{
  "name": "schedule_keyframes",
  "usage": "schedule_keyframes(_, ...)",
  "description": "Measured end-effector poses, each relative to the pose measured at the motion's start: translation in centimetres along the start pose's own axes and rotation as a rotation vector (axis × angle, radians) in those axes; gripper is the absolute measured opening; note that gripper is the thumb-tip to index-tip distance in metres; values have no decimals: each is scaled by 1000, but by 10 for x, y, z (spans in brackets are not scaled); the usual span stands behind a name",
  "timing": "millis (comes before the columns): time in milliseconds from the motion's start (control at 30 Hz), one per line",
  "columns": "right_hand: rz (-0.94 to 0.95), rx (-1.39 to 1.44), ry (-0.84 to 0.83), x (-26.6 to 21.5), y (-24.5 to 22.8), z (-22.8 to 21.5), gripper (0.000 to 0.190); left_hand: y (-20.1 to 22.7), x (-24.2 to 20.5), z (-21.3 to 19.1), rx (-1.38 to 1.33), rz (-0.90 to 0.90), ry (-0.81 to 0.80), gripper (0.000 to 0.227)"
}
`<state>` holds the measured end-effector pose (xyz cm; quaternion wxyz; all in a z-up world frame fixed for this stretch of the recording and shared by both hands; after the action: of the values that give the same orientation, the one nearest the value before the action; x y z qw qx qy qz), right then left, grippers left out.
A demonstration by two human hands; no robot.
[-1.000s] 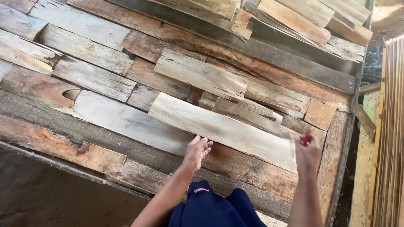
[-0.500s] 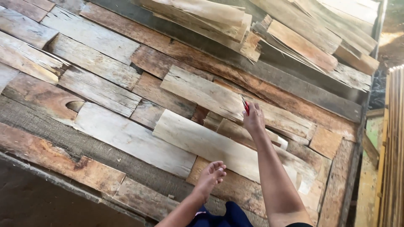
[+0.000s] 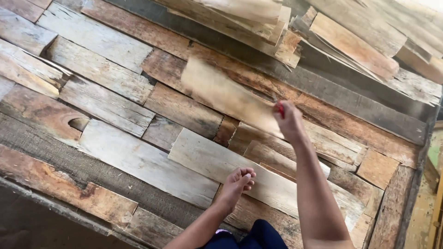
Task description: Cutting and fitting thin wood veneer strips onto a wooden surface using a utility knife.
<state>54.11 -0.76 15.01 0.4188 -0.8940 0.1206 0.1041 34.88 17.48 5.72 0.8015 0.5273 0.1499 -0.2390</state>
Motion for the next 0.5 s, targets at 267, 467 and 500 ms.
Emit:
schedule_keyframes(267, 144, -50, 138, -130, -4, -31, 11, 62, -28, -9, -143, 230, -23, 60)
schedule_keyframes(467, 311, 219, -164, -217, 81, 35, 32, 0, -44, -51, -377, 59, 221, 34)
schedule_keyframes(500, 510, 162, -233, -237, 74, 42, 30, -3, -60, -55, -421, -34, 327, 31)
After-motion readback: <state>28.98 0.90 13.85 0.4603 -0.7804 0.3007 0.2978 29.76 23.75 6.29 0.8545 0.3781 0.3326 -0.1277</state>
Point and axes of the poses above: each hand's wrist, its own x-axis towards the middle knuckle, its own z-axis out of the palm, y = z × x, the point moved 5 cm from there along x, towards the middle knuckle, and after that the axes turned 9 degrees about z, right-handed, at the moved point
